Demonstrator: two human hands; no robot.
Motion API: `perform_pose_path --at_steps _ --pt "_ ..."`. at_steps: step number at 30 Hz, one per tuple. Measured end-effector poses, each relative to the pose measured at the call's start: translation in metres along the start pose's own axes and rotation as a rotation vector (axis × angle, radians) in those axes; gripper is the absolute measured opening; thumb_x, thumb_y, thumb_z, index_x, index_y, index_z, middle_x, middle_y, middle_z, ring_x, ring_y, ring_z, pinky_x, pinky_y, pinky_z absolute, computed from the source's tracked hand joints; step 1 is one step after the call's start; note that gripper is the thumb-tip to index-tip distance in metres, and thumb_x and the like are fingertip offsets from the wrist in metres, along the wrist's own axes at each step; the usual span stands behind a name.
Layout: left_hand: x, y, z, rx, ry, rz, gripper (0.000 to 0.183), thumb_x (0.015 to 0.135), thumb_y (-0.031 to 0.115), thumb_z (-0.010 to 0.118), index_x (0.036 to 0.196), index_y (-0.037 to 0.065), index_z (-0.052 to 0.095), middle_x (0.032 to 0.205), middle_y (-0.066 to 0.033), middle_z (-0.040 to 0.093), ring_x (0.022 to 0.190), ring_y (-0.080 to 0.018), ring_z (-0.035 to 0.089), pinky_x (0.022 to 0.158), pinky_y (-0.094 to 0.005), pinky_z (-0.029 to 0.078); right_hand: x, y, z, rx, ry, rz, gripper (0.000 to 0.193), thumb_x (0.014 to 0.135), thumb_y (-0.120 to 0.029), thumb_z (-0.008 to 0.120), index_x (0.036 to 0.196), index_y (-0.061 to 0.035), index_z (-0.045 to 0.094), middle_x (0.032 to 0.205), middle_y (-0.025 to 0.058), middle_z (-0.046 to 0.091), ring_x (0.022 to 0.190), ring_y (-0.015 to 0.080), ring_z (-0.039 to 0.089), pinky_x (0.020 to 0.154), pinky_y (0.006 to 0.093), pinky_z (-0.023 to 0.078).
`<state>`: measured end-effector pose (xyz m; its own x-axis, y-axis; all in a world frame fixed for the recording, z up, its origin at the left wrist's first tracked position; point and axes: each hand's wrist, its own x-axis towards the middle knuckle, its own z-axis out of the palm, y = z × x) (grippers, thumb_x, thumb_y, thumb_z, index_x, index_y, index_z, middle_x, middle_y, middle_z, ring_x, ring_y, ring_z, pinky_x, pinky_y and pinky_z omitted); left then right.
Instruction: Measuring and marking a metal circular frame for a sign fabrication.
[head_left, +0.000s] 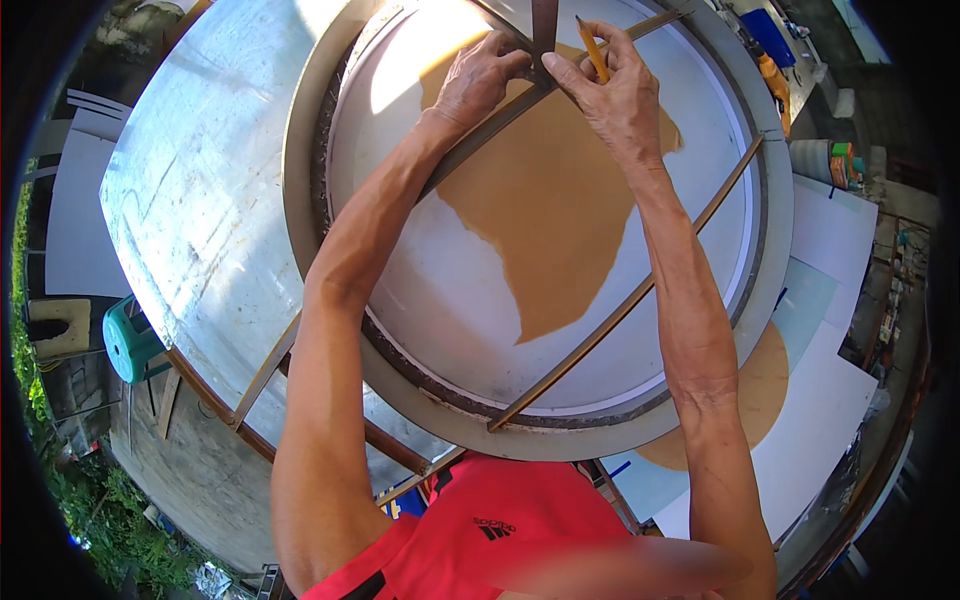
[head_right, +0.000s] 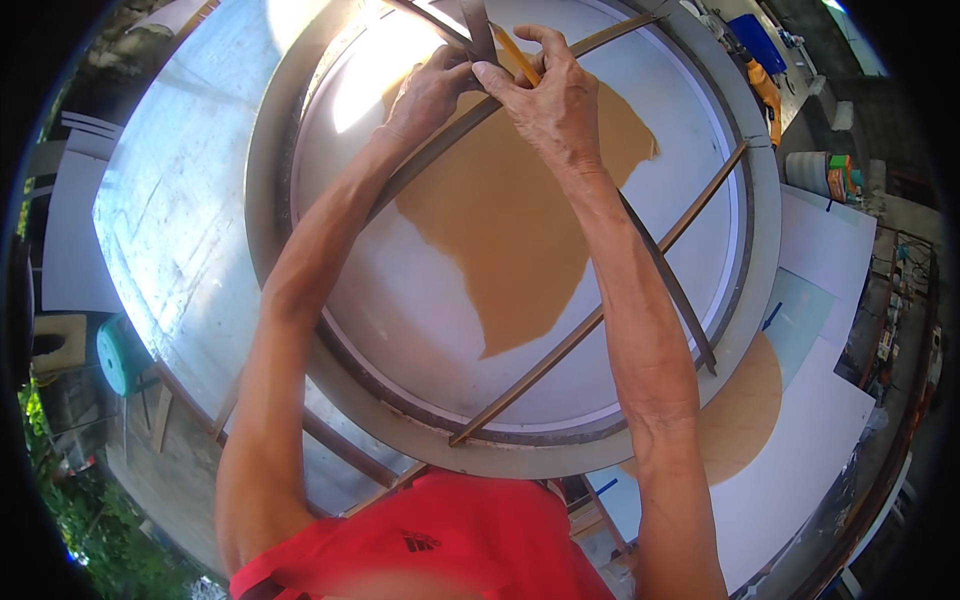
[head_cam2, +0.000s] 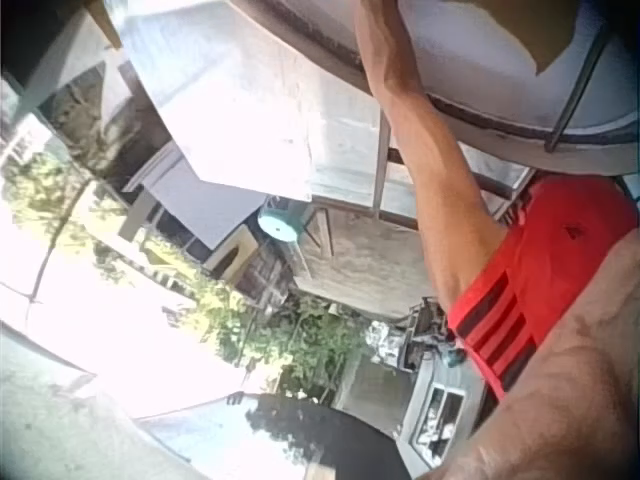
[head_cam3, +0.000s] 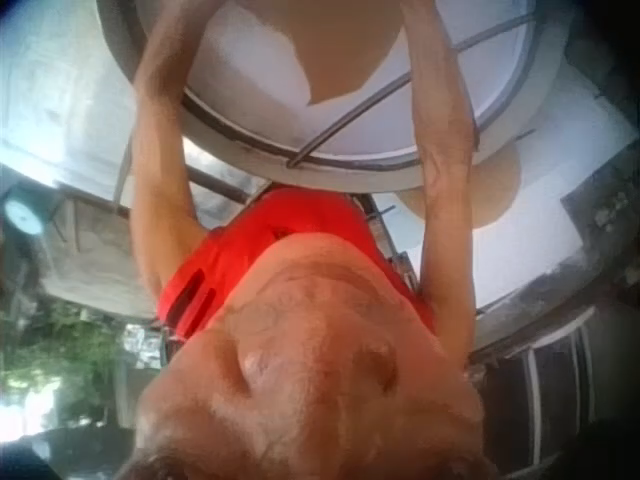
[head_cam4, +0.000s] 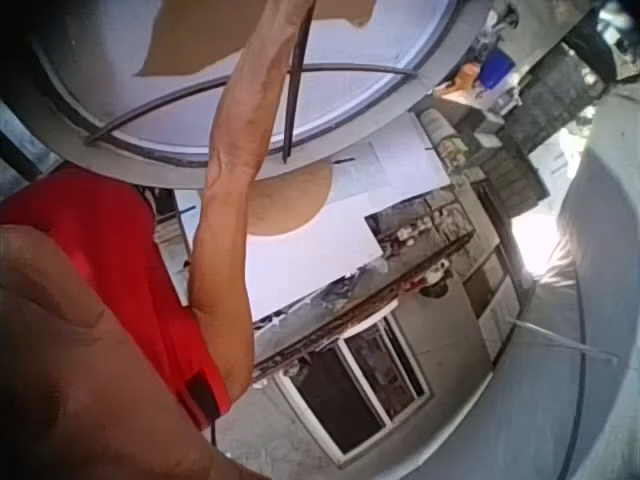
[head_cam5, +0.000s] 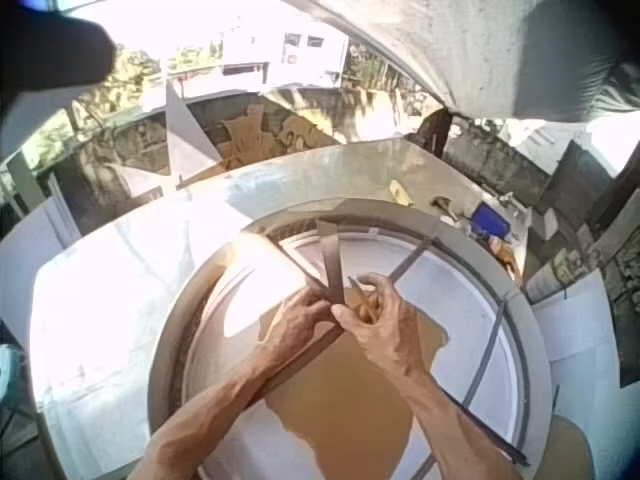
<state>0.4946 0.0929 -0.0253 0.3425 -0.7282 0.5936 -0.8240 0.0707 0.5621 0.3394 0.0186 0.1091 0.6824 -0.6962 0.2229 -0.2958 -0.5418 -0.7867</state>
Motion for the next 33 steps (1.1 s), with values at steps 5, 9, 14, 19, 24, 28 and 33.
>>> perform_pose_path --at_steps 5,9,14,19,24,28,33 --pt "-0.003 0.001 -0.002 0.0 0.021 -0.001 0.017 0.086 0.007 0.064 0.1 0.009 0.073 0.107 -0.0133 0.065 0.095 -0.0315 0.068 0.082 -0.0396 0.056 0.022 0.002 0.014 -0.064 0.016 -0.066 0.043 0.084 -0.036 0.08 0.111 -0.004 0.069 0.071 0.0044 0.067 0.061 0.013 0.064 0.058 0.0299 0.053" --pt "-0.005 0.0 -0.003 0.064 0.013 0.038 0.02 0.085 0.005 0.063 0.101 0.01 0.073 0.11 -0.0117 0.065 0.093 -0.0317 0.068 0.082 -0.0403 0.056 0.028 0.005 0.015 -0.081 0.009 -0.086 0.042 0.085 -0.036 0.08 0.111 -0.0045 0.069 0.07 0.0048 0.067 0.063 0.0136 0.065 0.06 0.0293 0.054" --pt "-0.003 -0.001 0.0 0.046 -0.032 -0.001 0.022 0.083 0.003 0.065 0.101 0.011 0.074 0.111 -0.0104 0.065 0.099 -0.0314 0.066 0.086 -0.0406 0.054 0.034 -0.003 0.012 -0.007 -0.03 -0.203 0.024 0.094 -0.021 0.069 0.099 0.0018 0.074 0.069 0.0085 0.07 0.059 0.0126 0.062 0.054 0.0306 0.047" --pt "-0.004 -0.003 0.002 0.123 0.101 0.103 0.023 0.088 0.01 0.07 0.111 0.014 0.07 0.112 -0.0121 0.064 0.094 -0.0321 0.067 0.086 -0.0443 0.053 0.036 0.001 0.004 -0.106 -0.005 -0.173 0.021 0.091 -0.02 0.07 0.096 -0.0006 0.076 0.069 0.0116 0.07 0.06 0.0147 0.063 0.056 0.0329 0.048" --pt "-0.006 -0.009 0.003 0.111 0.19 -0.402 0.029 0.092 0.023 0.069 0.112 0.001 0.066 0.095 -0.013 0.069 0.089 -0.0294 0.068 0.084 -0.0395 0.054 0.034 0.003 -0.003 -0.161 -0.021 -0.181 0.023 0.092 -0.021 0.069 0.091 0.0007 0.075 0.065 0.0125 0.067 0.058 0.0157 0.063 0.056 0.0341 0.048" --pt "0.006 -0.014 0.004 -0.76 -0.099 -1.104 0.042 0.088 0.017 0.077 0.114 -0.013 0.062 0.104 -0.0232 0.071 0.095 -0.0255 0.072 0.082 -0.0367 0.059 0.03 0.005 -0.009 -0.134 -0.023 -0.172 0.024 0.093 -0.021 0.068 0.089 0.0009 0.075 0.065 0.0121 0.067 0.057 0.0168 0.063 0.056 0.0346 0.048" --pt "0.001 -0.003 0.018 -1.218 -0.083 -1.139 0.039 0.089 0.017 0.077 0.11 -0.013 0.064 0.094 -0.021 0.073 0.08 -0.0232 0.074 0.068 -0.0303 0.062 0.028 0.007 -0.016 -0.16 -0.071 -0.15 0.024 0.093 -0.021 0.067 0.09 0.0011 0.075 0.066 0.0123 0.068 0.059 0.0177 0.065 0.057 0.0346 0.049"
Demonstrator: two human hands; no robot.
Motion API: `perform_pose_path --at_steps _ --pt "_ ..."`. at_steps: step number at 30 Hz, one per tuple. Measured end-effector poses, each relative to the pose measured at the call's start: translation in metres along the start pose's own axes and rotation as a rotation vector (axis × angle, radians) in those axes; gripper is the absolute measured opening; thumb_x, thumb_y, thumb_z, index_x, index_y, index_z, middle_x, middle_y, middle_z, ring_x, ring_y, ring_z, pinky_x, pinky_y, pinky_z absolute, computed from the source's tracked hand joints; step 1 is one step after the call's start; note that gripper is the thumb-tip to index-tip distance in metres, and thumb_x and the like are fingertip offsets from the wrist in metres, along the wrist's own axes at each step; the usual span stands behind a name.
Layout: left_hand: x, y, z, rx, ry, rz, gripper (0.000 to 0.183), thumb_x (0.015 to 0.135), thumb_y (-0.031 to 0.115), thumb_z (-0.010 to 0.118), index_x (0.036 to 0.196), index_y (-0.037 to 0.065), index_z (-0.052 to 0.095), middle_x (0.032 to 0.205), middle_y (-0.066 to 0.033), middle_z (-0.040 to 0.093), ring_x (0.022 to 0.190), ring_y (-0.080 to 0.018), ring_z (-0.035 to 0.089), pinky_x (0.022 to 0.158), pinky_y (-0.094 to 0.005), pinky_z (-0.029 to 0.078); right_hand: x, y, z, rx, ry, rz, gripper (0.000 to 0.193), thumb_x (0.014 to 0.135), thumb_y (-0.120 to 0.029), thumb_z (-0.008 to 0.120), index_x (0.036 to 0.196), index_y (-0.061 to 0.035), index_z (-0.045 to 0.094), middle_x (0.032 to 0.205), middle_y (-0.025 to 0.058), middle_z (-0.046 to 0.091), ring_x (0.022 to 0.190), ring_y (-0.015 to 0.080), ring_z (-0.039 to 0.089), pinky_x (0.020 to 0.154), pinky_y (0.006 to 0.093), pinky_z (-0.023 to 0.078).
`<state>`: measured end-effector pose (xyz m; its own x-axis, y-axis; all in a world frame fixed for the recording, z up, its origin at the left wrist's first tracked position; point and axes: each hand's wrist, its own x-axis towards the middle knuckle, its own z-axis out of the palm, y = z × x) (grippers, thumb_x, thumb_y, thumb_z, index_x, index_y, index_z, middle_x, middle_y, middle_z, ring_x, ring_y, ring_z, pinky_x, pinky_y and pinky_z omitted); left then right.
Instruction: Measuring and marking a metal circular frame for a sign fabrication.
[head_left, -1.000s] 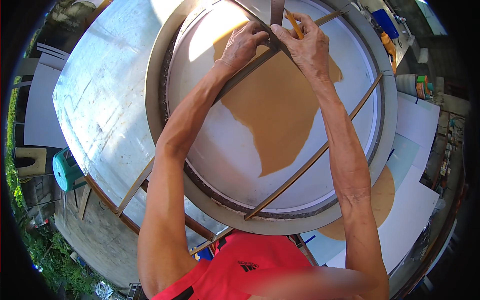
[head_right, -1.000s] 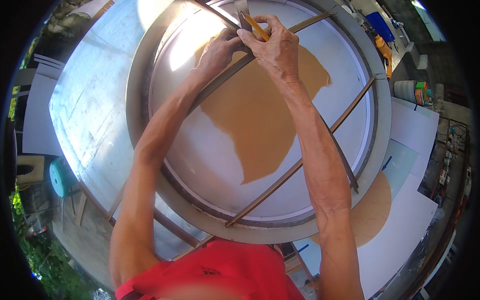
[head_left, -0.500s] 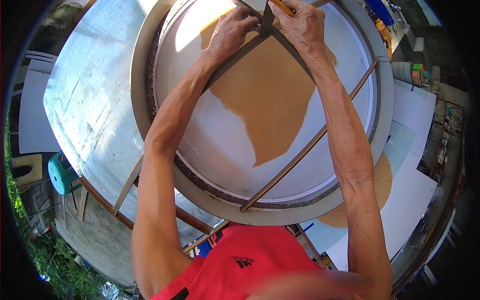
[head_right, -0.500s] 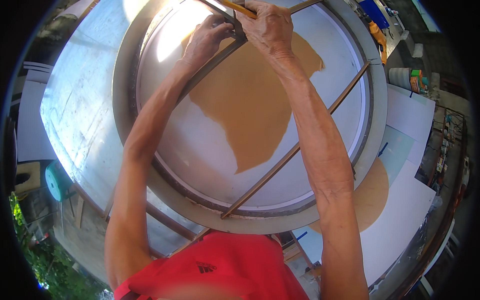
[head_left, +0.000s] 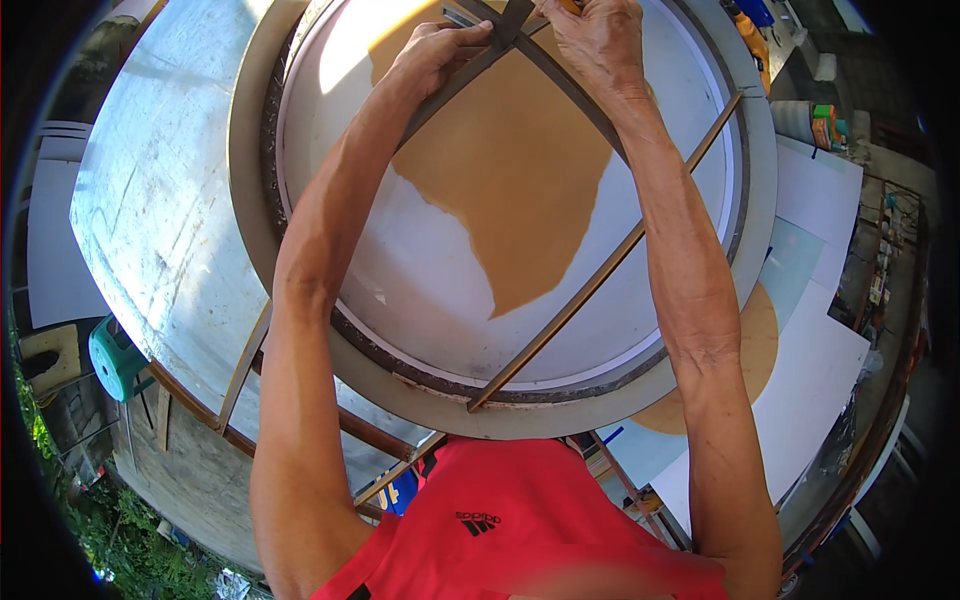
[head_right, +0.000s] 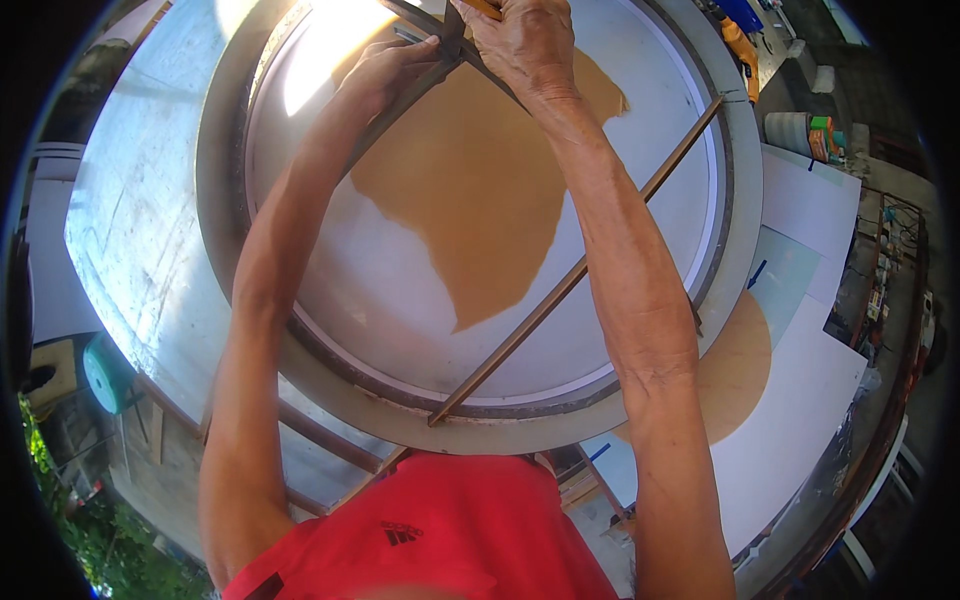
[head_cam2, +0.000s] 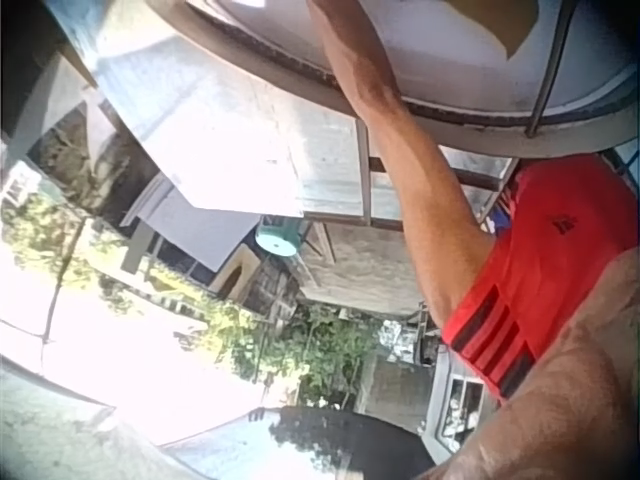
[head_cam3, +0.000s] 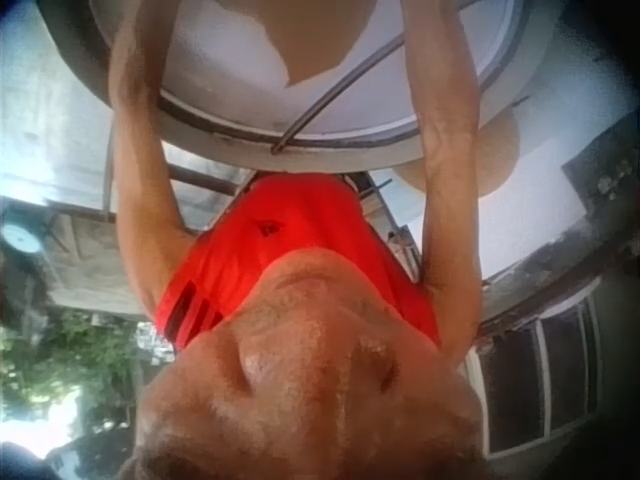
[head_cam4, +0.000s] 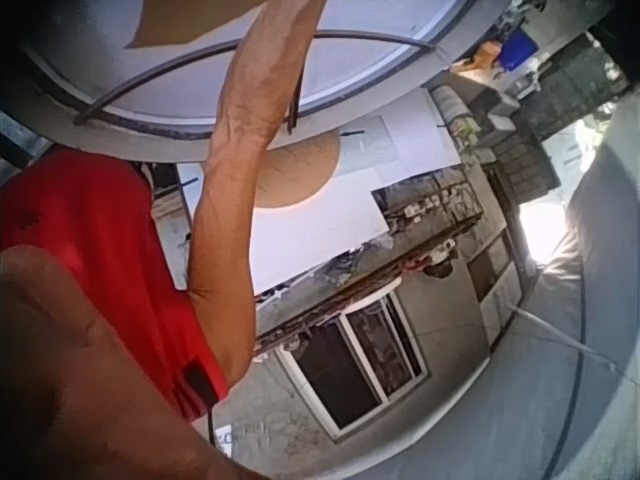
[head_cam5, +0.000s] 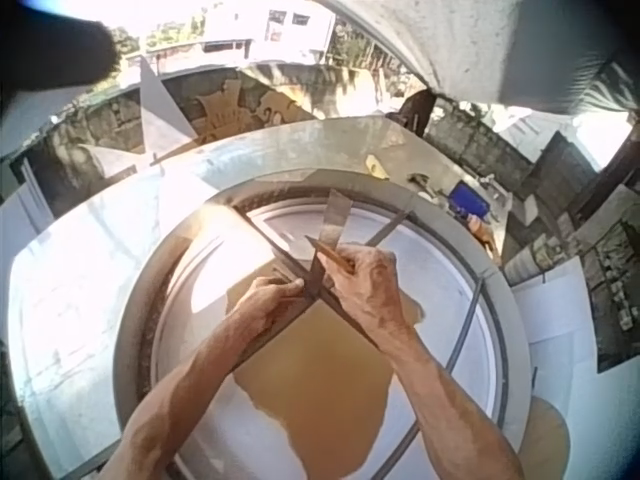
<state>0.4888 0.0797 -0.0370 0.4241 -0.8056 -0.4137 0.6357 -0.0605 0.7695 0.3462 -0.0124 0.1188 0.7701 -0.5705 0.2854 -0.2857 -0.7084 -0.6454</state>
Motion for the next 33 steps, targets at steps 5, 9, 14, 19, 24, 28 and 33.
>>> perform_pose_path --at_steps 5,9,14,19,24,28,33 --pt "0.002 -0.001 0.0 0.073 0.021 0.05 0.036 0.088 0.015 0.078 0.106 -0.013 0.065 0.093 -0.0219 0.073 0.074 -0.0221 0.074 0.06 -0.0299 0.062 -0.003 -0.003 0.001 0.059 0.063 -0.011 0.023 0.094 -0.02 0.066 0.089 0.0018 0.073 0.067 0.0128 0.068 0.06 0.0166 0.065 0.057 0.0345 0.049" --pt "0.004 -0.001 -0.002 0.112 -0.01 0.046 0.04 0.091 0.017 0.076 0.114 -0.012 0.063 0.101 -0.0204 0.072 0.085 -0.0247 0.073 0.072 -0.0337 0.061 -0.002 -0.001 -0.002 0.033 0.042 -0.049 0.022 0.094 -0.019 0.066 0.093 0.0017 0.072 0.069 0.0136 0.069 0.061 0.0171 0.066 0.058 0.0348 0.049" --pt "0.004 -0.002 0.0 0.114 -0.016 -0.014 0.041 0.095 0.019 0.072 0.12 -0.011 0.061 0.108 -0.0188 0.071 0.093 -0.0284 0.072 0.083 -0.0384 0.06 0.0 0.002 0.0 0.016 0.066 -0.12 0.02 0.095 -0.018 0.065 0.099 0.0004 0.073 0.073 0.013 0.07 0.062 0.0188 0.067 0.059 0.035 0.05" --pt "0.002 -0.001 0.002 0.122 -0.01 0.023 0.041 0.094 0.02 0.072 0.117 -0.012 0.06 0.107 -0.0215 0.071 0.09 -0.0288 0.073 0.081 -0.0381 0.061 0.004 0.004 0.003 0.045 0.039 -0.043 0.02 0.095 -0.018 0.065 0.1 -0.0001 0.073 0.073 0.0131 0.071 0.065 0.0198 0.069 0.061 0.0339 0.052" --pt "0.001 -0.001 0.002 0.144 -0.02 0.038 0.042 0.093 0.019 0.073 0.117 -0.013 0.06 0.106 -0.0221 0.071 0.09 -0.0282 0.073 0.081 -0.0372 0.062 0.004 0.006 0.002 0.013 0.049 -0.022 0.021 0.095 -0.018 0.065 0.1 0.0001 0.073 0.073 0.0147 0.07 0.065 0.02 0.069 0.062 0.0344 0.052" --pt "-0.001 -0.001 0.0 0.168 -0.047 0.082 0.041 0.092 0.016 0.074 0.118 -0.013 0.059 0.105 -0.0218 0.072 0.09 -0.0287 0.073 0.082 -0.0373 0.062 -0.001 0.007 0.003 -0.027 0.095 -0.039 0.023 0.096 -0.02 0.065 0.097 0.0017 0.071 0.071 0.0169 0.067 0.063 0.0205 0.066 0.06 0.0366 0.049" --pt "0.0 -0.002 0.001 0.277 -0.055 0.11 0.045 0.089 0.015 0.077 0.12 -0.011 0.058 0.103 -0.0196 0.073 0.091 -0.0273 0.074 0.085 -0.0366 0.06 -0.001 0.007 0.001 0.018 0.111 -0.043 0.025 0.096 -0.021 0.064 0.092 0.0032 0.069 0.068 0.0164 0.064 0.061 0.0202 0.062 0.059 0.0373 0.047"
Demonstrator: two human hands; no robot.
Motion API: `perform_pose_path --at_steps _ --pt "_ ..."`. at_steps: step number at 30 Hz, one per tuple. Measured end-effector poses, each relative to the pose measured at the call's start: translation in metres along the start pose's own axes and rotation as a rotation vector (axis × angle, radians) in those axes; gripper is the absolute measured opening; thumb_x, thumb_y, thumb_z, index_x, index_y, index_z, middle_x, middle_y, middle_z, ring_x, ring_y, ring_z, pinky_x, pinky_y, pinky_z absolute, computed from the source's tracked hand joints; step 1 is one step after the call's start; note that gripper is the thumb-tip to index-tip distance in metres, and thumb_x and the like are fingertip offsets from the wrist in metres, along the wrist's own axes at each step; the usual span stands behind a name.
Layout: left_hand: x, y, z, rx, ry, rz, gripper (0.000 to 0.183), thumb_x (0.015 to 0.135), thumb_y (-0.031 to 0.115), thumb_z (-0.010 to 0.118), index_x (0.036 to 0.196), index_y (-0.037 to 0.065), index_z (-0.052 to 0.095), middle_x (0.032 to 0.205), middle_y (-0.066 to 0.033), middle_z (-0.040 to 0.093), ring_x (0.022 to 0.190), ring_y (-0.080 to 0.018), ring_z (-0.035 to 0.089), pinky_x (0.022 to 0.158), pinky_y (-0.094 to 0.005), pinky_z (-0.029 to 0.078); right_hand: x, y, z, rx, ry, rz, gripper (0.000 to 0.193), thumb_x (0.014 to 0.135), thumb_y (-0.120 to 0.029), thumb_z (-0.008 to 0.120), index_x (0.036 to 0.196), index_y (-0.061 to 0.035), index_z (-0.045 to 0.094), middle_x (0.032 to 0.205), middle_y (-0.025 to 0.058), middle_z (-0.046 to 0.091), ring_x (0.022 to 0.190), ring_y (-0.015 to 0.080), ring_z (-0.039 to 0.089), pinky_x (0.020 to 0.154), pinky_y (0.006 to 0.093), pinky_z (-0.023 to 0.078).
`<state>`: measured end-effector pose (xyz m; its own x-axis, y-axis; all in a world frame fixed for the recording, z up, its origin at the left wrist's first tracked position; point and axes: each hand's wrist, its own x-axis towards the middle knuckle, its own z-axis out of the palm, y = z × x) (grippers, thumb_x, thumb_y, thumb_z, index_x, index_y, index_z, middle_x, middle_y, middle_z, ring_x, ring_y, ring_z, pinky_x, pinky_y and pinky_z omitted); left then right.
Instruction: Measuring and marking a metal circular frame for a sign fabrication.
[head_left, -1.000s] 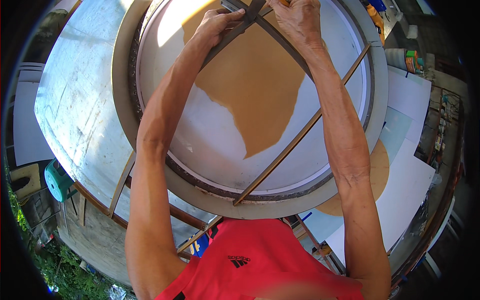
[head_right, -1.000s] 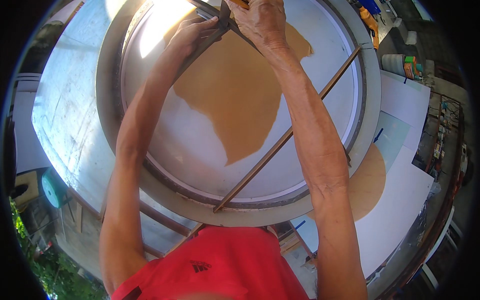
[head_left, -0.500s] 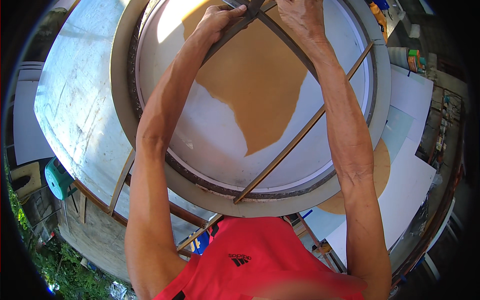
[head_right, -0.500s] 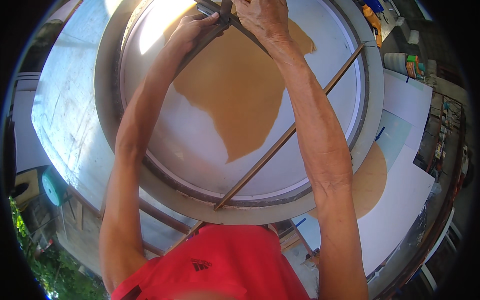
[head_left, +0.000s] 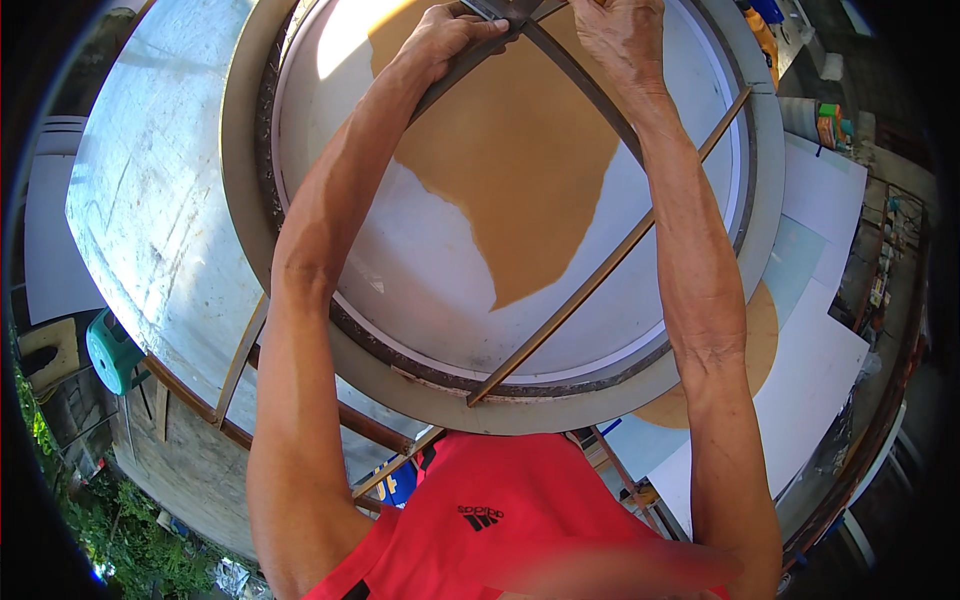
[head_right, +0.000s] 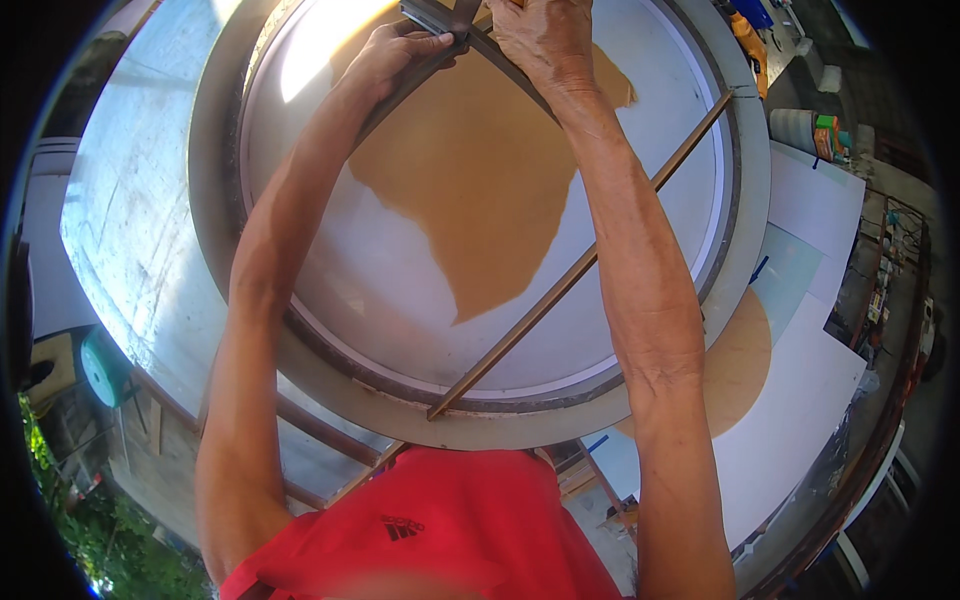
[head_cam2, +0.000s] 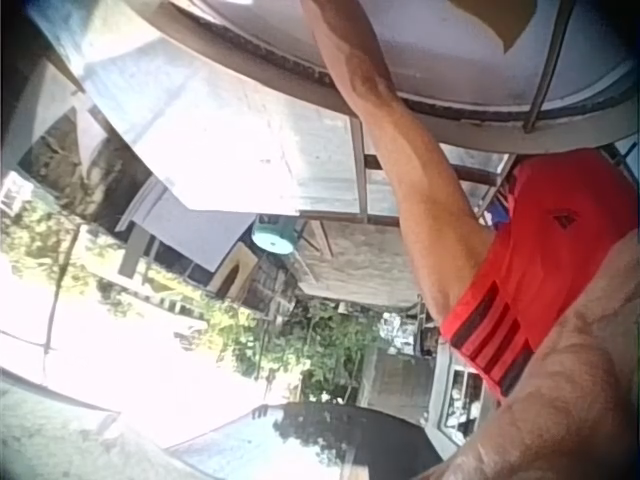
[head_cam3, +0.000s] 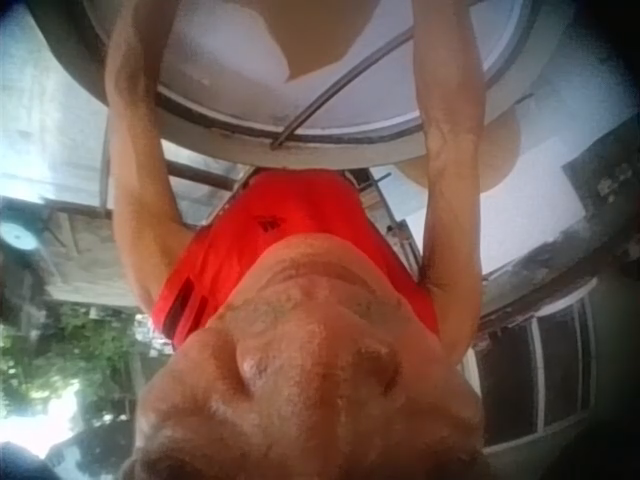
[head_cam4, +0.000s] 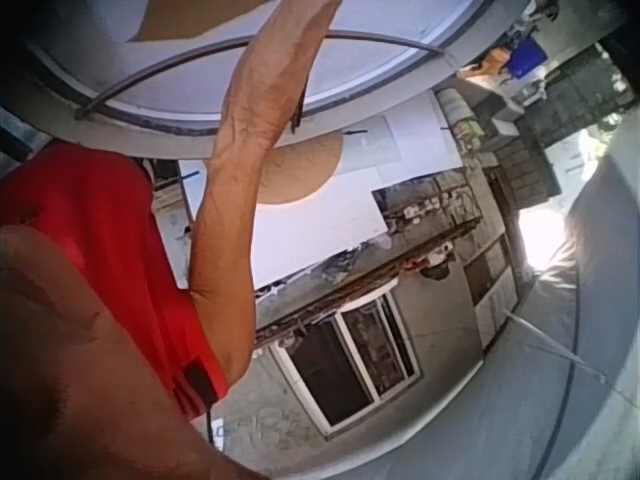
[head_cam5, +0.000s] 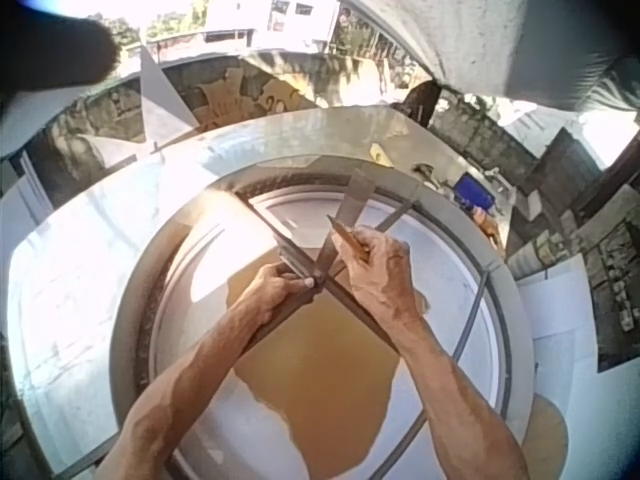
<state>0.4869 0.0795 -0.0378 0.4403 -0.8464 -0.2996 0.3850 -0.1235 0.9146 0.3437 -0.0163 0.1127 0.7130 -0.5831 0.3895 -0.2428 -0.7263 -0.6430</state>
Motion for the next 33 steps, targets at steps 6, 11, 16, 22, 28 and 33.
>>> perform_pose_path --at_steps 6,11,16,22,28,33 --pt "-0.004 0.004 0.005 0.113 0.023 0.02 0.045 0.086 0.016 0.08 0.118 -0.009 0.061 0.104 -0.0186 0.074 0.092 -0.0256 0.074 0.085 -0.0361 0.059 0.002 0.002 -0.002 -0.017 -0.043 0.032 0.025 0.096 -0.022 0.065 0.089 0.0026 0.069 0.068 0.0132 0.065 0.06 0.0169 0.059 0.059 0.0362 0.046" --pt "-0.008 0.011 0.012 0.206 0.043 0.0 0.04 0.085 0.016 0.08 0.113 -0.008 0.064 0.104 -0.018 0.074 0.091 -0.0237 0.075 0.083 -0.0338 0.059 0.002 0.004 -0.002 -0.006 -0.035 -0.035 0.024 0.095 -0.021 0.066 0.094 0.0022 0.071 0.069 0.0115 0.067 0.062 0.0129 0.059 0.058 0.0348 0.045" --pt "-0.01 0.011 0.011 0.19 0.038 0.028 0.041 0.087 0.013 0.079 0.118 -0.009 0.063 0.102 -0.0163 0.075 0.088 -0.0211 0.075 0.079 -0.0301 0.06 -0.001 0.002 -0.002 0.028 -0.088 0.0 0.024 0.095 -0.021 0.067 0.104 0.0006 0.072 0.078 0.0127 0.071 0.071 0.0135 0.066 0.064 0.0326 0.05" --pt "-0.02 0.022 0.018 0.141 0.013 0.083 0.016 0.089 0.003 0.069 0.099 -0.009 0.07 0.095 -0.0174 0.071 0.085 -0.0235 0.072 0.073 -0.0347 0.061 -0.007 0.011 0.002 0.008 -0.07 0.007 0.029 0.093 -0.023 0.07 0.109 0.0009 0.072 0.088 0.0129 0.075 0.081 0.0169 0.071 0.072 0.0334 0.054" --pt "-0.022 0.025 0.014 0.189 0.031 0.082 0.022 0.088 0.008 0.075 0.099 -0.009 0.071 0.088 -0.0153 0.074 0.078 -0.0221 0.073 0.069 -0.0335 0.062 -0.015 0.008 0.005 0.07 -0.104 0.108 0.031 0.092 -0.024 0.072 0.109 0.0017 0.071 0.088 0.0098 0.075 0.083 0.0161 0.071 0.072 0.0318 0.054" --pt "-0.019 0.02 0.014 0.125 0.036 0.09 0.021 0.088 0.008 0.075 0.099 -0.009 0.071 0.088 -0.0159 0.074 0.078 -0.022 0.073 0.069 -0.0334 0.062 -0.018 0.008 0.008 0.156 -0.14 0.198 0.027 0.092 -0.021 0.072 0.107 0.002 0.071 0.087 0.0075 0.073 0.081 0.0124 0.068 0.07 0.0288 0.053"
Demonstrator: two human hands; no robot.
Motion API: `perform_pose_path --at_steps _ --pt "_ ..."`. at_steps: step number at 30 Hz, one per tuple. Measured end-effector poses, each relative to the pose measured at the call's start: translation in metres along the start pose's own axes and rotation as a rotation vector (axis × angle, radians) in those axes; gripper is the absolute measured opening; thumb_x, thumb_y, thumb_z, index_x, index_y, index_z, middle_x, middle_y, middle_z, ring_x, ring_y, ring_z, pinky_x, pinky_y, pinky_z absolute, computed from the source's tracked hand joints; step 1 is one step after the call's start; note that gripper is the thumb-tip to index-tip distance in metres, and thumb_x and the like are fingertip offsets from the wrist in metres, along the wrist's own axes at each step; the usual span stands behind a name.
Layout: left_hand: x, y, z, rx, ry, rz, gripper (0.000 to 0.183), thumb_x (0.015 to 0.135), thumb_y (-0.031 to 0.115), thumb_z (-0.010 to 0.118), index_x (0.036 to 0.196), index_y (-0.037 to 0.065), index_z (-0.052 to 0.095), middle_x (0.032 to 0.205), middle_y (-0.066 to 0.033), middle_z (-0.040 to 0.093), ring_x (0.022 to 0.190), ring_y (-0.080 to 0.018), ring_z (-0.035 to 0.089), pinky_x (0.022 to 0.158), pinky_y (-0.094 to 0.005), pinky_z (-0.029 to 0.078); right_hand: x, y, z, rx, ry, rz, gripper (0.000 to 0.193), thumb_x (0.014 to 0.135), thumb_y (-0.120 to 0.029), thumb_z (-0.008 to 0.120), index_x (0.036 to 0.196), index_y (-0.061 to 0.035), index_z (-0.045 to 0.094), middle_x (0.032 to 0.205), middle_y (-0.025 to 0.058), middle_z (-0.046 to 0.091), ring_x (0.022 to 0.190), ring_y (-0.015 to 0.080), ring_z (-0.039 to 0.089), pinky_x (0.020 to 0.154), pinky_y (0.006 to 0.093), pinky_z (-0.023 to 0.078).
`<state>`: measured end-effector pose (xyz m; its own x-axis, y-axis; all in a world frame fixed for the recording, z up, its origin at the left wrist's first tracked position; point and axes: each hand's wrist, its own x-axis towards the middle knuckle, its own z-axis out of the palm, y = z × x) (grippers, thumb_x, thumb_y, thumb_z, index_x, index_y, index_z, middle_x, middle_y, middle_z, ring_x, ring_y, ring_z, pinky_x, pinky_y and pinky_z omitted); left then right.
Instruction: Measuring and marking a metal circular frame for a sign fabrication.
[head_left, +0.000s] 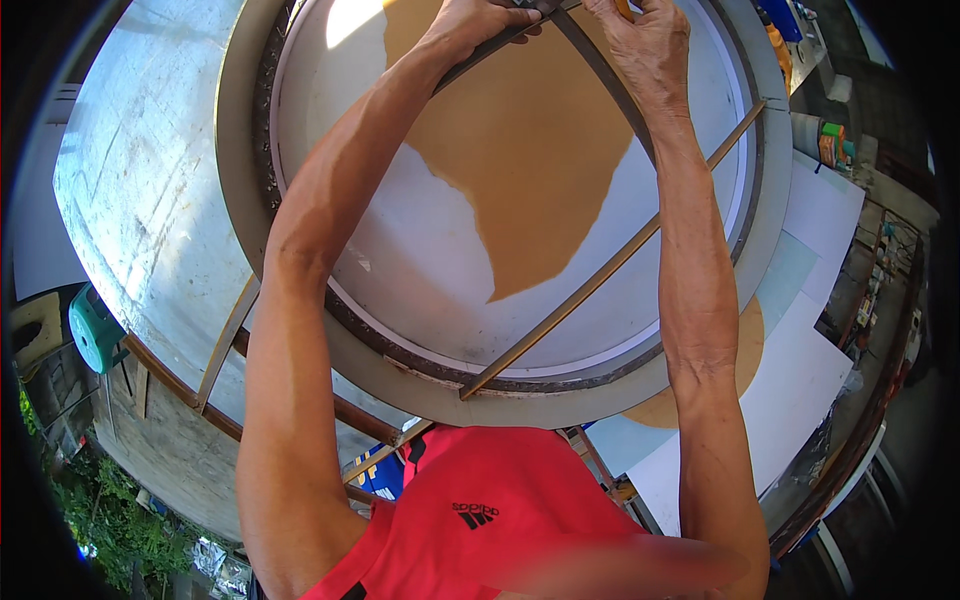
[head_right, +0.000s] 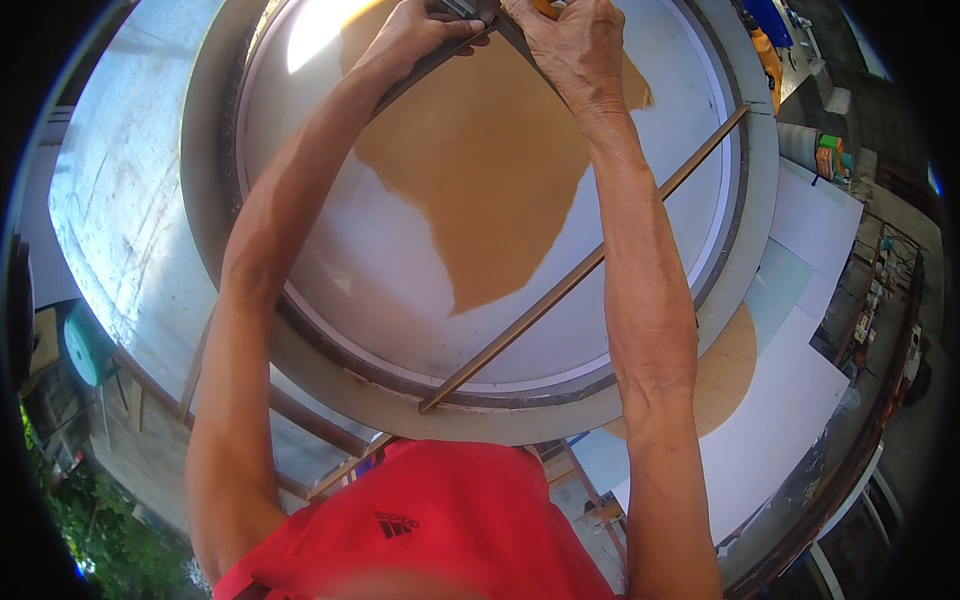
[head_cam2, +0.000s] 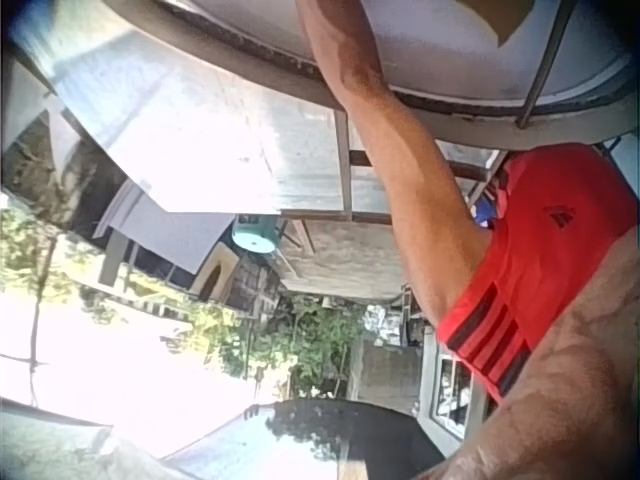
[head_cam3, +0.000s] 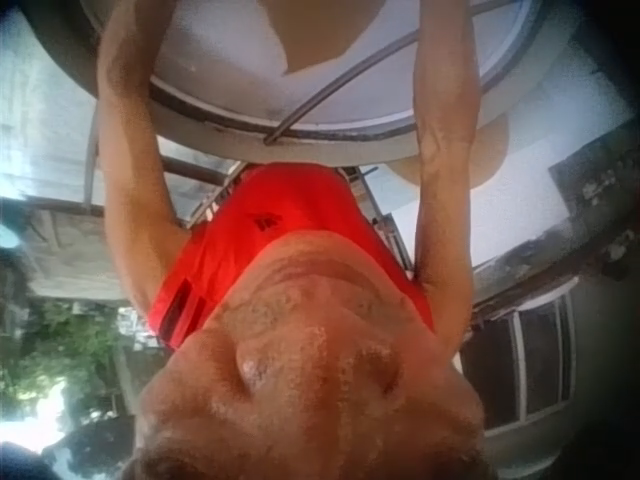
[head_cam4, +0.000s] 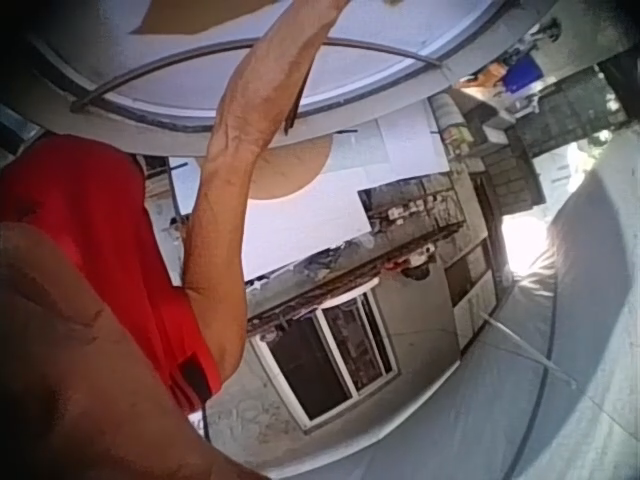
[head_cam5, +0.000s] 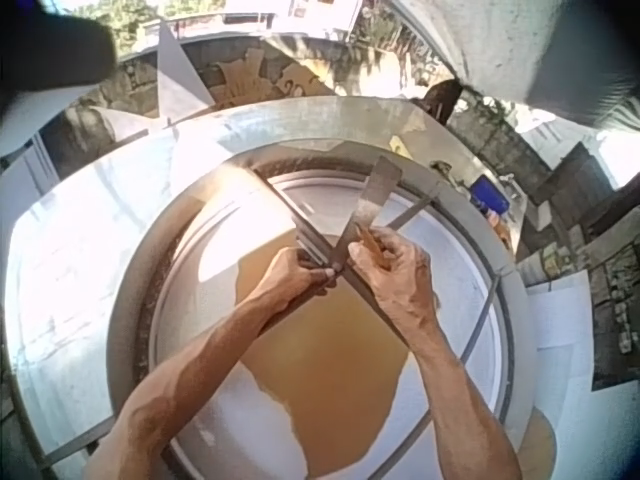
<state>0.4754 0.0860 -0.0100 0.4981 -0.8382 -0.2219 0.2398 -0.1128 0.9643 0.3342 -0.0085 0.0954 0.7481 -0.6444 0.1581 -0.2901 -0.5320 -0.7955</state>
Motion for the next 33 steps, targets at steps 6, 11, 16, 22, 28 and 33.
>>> perform_pose_path --at_steps 6,11,16,22,28,33 --pt "-0.003 0.002 0.0 0.005 -0.003 0.01 0.021 0.089 0.009 0.074 0.099 -0.009 0.07 0.088 -0.0159 0.074 0.079 -0.0215 0.073 0.069 -0.0336 0.062 -0.01 0.005 0.003 0.086 0.035 -0.002 0.026 0.092 -0.018 0.073 0.108 0.0024 0.07 0.087 0.0027 0.071 0.079 0.0087 0.063 0.072 0.0262 0.051" --pt "-0.004 0.003 -0.001 -0.004 -0.017 0.003 0.023 0.088 0.011 0.075 0.099 -0.009 0.071 0.088 -0.0155 0.074 0.079 -0.0213 0.073 0.069 -0.0331 0.061 0.002 0.005 0.012 0.265 0.026 -0.059 0.023 0.094 -0.019 0.072 0.104 0.0013 0.071 0.082 0.0 0.069 0.076 0.0066 0.06 0.068 0.0258 0.05" --pt "-0.006 0.006 -0.003 0.048 -0.026 0.01 0.025 0.085 0.013 0.077 0.094 -0.009 0.071 0.084 -0.0162 0.074 0.077 -0.022 0.073 0.07 -0.0324 0.061 0.012 0.004 0.013 0.074 0.049 0.01 0.021 0.095 -0.023 0.071 0.093 -0.0021 0.073 0.073 -0.0023 0.065 0.069 0.0054 0.056 0.061 0.0271 0.045" --pt "-0.004 -0.008 -0.053 0.383 0.255 -0.078 0.082 0.069 0.028 0.089 0.132 -0.009 0.053 0.12 -0.0258 0.067 0.1 -0.03 0.07 0.082 -0.0413 0.058 0.017 -0.001 0.011 0.034 0.047 -0.153 0.025 0.096 -0.026 0.07 0.086 -0.004 0.072 0.069 -0.002 0.064 0.066 0.0062 0.054 0.06 0.029 0.044" --pt "-0.066 0.055 -0.042 0.829 0.242 0.428 0.067 0.075 0.027 0.085 0.129 -0.004 0.06 0.121 -0.0223 0.067 0.105 -0.0351 0.067 0.092 -0.046 0.052 0.015 -0.005 -0.013 0.344 -0.03 -0.155 0.019 0.094 -0.02 0.074 0.088 -0.0016 0.073 0.075 0.0002 0.07 0.071 0.0093 0.062 0.068 0.0274 0.049" --pt "-0.076 0.05 0.008 1.008 0.083 0.241 0.066 0.077 0.037 0.084 0.123 -0.005 0.06 0.118 -0.0212 0.067 0.111 -0.0364 0.065 0.094 -0.0455 0.051 0.018 0.016 -0.02 0.386 -0.266 -0.026 0.008 0.092 -0.006 0.071 0.095 0.0003 0.076 0.086 0.0035 0.075 0.08 0.0113 0.066 0.074 0.0272 0.052"
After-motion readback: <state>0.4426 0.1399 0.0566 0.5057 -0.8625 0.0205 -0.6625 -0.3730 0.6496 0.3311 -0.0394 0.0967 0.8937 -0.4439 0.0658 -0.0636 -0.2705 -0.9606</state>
